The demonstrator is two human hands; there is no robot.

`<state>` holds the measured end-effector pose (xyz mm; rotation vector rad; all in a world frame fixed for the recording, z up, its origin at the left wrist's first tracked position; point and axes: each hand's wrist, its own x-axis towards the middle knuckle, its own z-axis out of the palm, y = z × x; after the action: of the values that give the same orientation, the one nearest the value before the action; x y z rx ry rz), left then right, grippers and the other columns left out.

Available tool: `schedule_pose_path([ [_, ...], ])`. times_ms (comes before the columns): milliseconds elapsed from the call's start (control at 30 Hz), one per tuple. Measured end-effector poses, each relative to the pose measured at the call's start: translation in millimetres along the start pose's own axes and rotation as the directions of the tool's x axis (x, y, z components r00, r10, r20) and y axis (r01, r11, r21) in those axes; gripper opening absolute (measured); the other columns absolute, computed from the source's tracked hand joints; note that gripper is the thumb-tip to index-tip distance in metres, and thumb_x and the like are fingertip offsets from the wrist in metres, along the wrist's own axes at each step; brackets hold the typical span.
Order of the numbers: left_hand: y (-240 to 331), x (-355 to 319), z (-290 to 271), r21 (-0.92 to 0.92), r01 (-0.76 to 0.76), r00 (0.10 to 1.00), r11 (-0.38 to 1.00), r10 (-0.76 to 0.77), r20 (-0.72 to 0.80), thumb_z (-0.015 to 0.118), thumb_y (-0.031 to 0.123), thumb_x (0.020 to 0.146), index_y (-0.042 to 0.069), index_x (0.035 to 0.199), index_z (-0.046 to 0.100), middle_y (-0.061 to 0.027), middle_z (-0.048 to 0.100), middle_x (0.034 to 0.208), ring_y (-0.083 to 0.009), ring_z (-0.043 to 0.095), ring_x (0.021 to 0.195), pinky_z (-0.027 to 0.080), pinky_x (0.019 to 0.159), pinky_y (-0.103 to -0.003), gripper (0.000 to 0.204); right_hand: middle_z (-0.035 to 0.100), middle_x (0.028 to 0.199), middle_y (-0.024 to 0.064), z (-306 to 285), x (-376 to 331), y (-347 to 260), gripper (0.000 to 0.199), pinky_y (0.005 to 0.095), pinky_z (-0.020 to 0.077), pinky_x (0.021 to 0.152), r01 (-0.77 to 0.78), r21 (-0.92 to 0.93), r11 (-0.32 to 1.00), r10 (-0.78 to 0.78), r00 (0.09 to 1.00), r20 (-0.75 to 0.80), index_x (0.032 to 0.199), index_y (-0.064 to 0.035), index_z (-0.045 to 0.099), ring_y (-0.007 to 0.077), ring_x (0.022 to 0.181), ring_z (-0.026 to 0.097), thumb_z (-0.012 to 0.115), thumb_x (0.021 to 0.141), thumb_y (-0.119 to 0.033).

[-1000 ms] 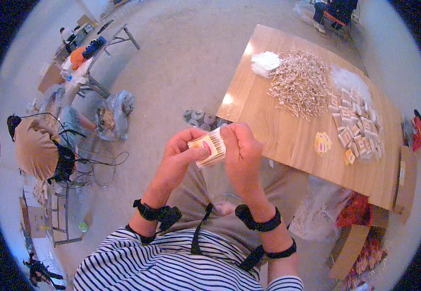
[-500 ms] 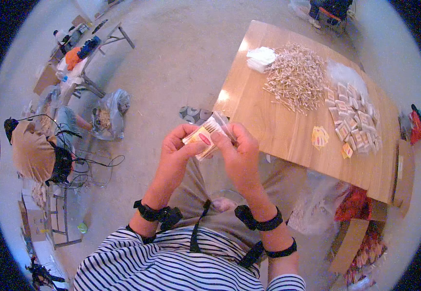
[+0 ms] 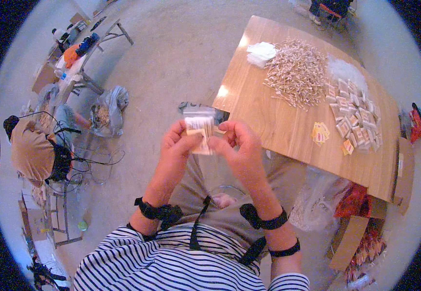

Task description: The person is counting and packing small wooden cotton swabs or sticks into individual paper or plastic packets.

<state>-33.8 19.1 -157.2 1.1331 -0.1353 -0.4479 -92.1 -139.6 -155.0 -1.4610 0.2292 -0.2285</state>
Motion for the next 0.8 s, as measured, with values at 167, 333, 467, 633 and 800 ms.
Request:
schedule_pose_path([
  [167,-12.5,1.6,3.6,-0.032,-0.048,0.998,0.998,0.047,-0.040,0.071,0.007,0.085,0.003,0.116,0.061,-0.0060,0.069,0.106,-0.0113,0.065,0.096,0.051,0.087,-0.029,0.033,0.064,0.084,0.0013,11.8,-8.2,24.2,0.025,0.0268,0.0498,0.066,0.101,-0.022,0.995,-0.101,0.994,0.029,0.104,0.0006,0.063,0.0091,0.074,0.058,0.075,0.085,-0.011],
  [333,-2.9,-3.7,4.7,0.076,-0.032,0.999,0.997,0.035,-0.036,0.073,0.003,0.082,0.001,0.119,0.059,-0.0070,0.069,0.106,-0.0124,0.065,0.099,0.053,0.087,-0.029,0.040,0.065,0.084,0.0027,-11.6,-2.1,21.4,0.021,0.0274,0.0488,0.065,0.070,-0.114,0.991,-0.064,0.996,0.059,0.100,-0.0001,0.065,0.0095,0.074,0.058,0.073,0.086,-0.013],
  [467,14.4,-3.2,2.7,0.237,-0.086,0.989,0.968,0.053,0.140,0.074,0.004,0.082,0.003,0.122,0.059,-0.0040,0.069,0.106,-0.0131,0.066,0.094,0.054,0.082,-0.028,0.043,0.063,0.081,0.0025,-26.5,-0.3,0.1,0.019,0.0263,0.0471,0.064,0.119,-0.248,0.961,-0.064,0.973,0.221,0.099,-0.0008,0.065,0.0082,0.072,0.057,0.070,0.088,-0.015],
  [633,5.3,-3.1,-1.5,0.307,0.027,0.965,0.951,-0.105,0.241,0.073,0.008,0.086,0.005,0.122,0.057,-0.0048,0.068,0.107,-0.0125,0.066,0.091,0.056,0.072,-0.027,0.040,0.061,0.083,0.0011,-20.1,-2.1,2.4,0.027,0.0242,0.0455,0.065,0.049,-0.156,0.987,-0.028,0.990,0.136,0.110,0.0002,0.064,0.0071,0.073,0.054,0.070,0.087,-0.012],
  [800,-5.5,-6.6,10.2,0.064,0.024,0.995,0.998,-0.030,0.093,0.067,0.009,0.092,0.003,0.114,0.056,-0.0074,0.068,0.103,-0.0129,0.067,0.087,0.059,0.069,-0.030,0.025,0.060,0.086,0.0008,-9.2,-12.7,4.9,0.039,0.0226,0.0446,0.067,0.073,0.027,0.997,-0.073,0.997,0.022,0.125,0.0015,0.059,0.0064,0.076,0.053,0.069,0.088,-0.009],
])
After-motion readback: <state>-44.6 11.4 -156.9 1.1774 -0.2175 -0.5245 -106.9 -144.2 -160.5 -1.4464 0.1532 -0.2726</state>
